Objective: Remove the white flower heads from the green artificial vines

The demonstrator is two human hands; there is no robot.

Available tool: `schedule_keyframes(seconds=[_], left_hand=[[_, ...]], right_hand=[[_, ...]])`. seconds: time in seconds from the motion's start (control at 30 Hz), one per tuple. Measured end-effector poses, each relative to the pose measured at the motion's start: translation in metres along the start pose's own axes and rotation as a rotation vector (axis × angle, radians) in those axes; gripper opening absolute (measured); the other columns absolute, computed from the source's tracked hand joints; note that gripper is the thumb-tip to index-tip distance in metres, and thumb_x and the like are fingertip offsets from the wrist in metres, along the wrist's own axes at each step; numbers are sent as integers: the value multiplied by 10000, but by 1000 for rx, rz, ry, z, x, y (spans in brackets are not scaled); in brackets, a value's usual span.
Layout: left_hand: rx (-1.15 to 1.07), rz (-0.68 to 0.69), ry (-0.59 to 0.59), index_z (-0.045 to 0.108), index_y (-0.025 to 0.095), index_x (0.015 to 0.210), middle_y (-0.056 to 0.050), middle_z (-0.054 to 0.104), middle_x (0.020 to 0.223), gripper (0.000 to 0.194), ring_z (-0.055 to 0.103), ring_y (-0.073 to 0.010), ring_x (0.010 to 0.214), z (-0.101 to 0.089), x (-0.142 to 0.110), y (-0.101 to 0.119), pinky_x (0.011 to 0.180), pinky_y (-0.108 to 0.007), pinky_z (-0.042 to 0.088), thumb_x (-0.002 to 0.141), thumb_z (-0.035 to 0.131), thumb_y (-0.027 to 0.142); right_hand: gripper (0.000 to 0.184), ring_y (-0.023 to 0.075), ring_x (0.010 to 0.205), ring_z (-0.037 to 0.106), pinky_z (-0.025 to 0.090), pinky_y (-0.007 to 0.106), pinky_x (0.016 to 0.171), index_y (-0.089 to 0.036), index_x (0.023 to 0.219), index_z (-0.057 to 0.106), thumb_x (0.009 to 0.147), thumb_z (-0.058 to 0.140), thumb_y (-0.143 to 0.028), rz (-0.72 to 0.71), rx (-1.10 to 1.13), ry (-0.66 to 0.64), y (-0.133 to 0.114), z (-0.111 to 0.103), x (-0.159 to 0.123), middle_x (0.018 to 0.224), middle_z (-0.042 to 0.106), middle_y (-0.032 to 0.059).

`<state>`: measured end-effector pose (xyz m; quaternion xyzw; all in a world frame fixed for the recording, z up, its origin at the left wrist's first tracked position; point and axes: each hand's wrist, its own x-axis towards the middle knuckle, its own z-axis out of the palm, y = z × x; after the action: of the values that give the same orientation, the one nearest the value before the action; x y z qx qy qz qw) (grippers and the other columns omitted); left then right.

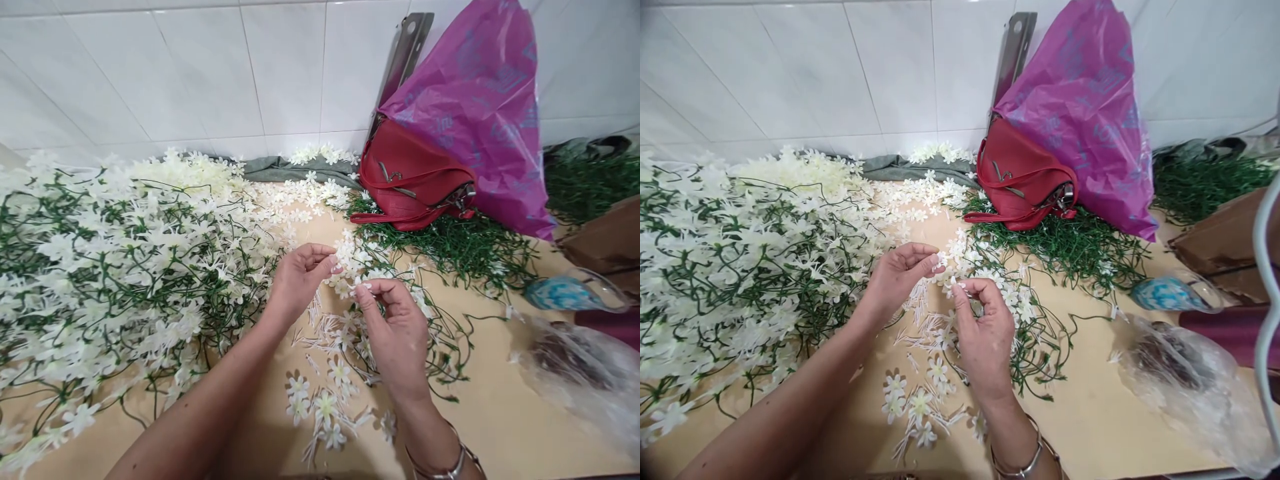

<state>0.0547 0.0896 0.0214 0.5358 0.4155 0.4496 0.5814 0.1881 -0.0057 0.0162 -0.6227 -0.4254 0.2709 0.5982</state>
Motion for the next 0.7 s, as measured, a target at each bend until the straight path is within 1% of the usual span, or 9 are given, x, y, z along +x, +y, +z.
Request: schedule_keyframes(seconds=[0.07,0.2,0.3,0.37,0.43,0.53,0.6,0.7], left_hand=[[-80,-52,5,724,149,983,-36,785,840,277,750,-164,790,1,-4,-4,821,-322,601,791,824,323],[-38,-19,52,749,149,1003,-50,786,900,283,722,-157,824,2,-11,-6,811,-289,579,753,834,254],[14,7,55,756,155,996,-55,787,934,242,708,-163,823,1,-15,-6,778,-279,565,778,798,253],[56,19,46,753,162,983,-40,774,875,201,689,-159,777,0,-17,-5,725,-265,541,817,758,275],[111,33,41,743,167,965,-22,746,799,164,657,-148,716,-2,-19,-4,674,-254,503,853,714,283],[249,47,6,728,172,961,-14,727,785,130,634,-143,682,-5,-21,0,660,-257,480,883,657,249],[383,65,-56,727,178,982,-21,734,824,136,641,-150,692,-7,-23,4,670,-268,487,899,623,208],[642,169,-136,723,182,1021,-45,744,934,170,647,-161,716,-9,-27,12,718,-299,509,918,594,145]], right_hand=[[152,160,771,612,479,288,739,-222,887,668,924,710,-364,4,-8,-5,1,0,0,837,675,-10],[159,167,756,621,478,289,708,-215,896,667,924,700,-369,20,-6,-17,5,2,1,828,682,1],[173,178,779,631,486,304,741,-212,904,664,920,701,-380,28,10,-20,8,2,2,836,689,11],[187,181,784,630,488,314,762,-211,909,658,917,707,-391,31,12,-8,9,2,3,833,685,11],[198,177,757,617,479,310,740,-210,919,651,919,710,-399,28,2,18,10,1,3,810,667,3],[211,170,723,594,460,303,705,-206,925,644,929,705,-409,13,-17,48,9,0,3,785,642,-5],[216,171,736,592,459,305,712,-203,929,646,929,710,-409,0,-7,59,9,-1,3,799,643,0],[219,171,766,597,470,305,735,-199,929,648,918,730,-402,-20,41,99,10,-1,5,821,645,7]])
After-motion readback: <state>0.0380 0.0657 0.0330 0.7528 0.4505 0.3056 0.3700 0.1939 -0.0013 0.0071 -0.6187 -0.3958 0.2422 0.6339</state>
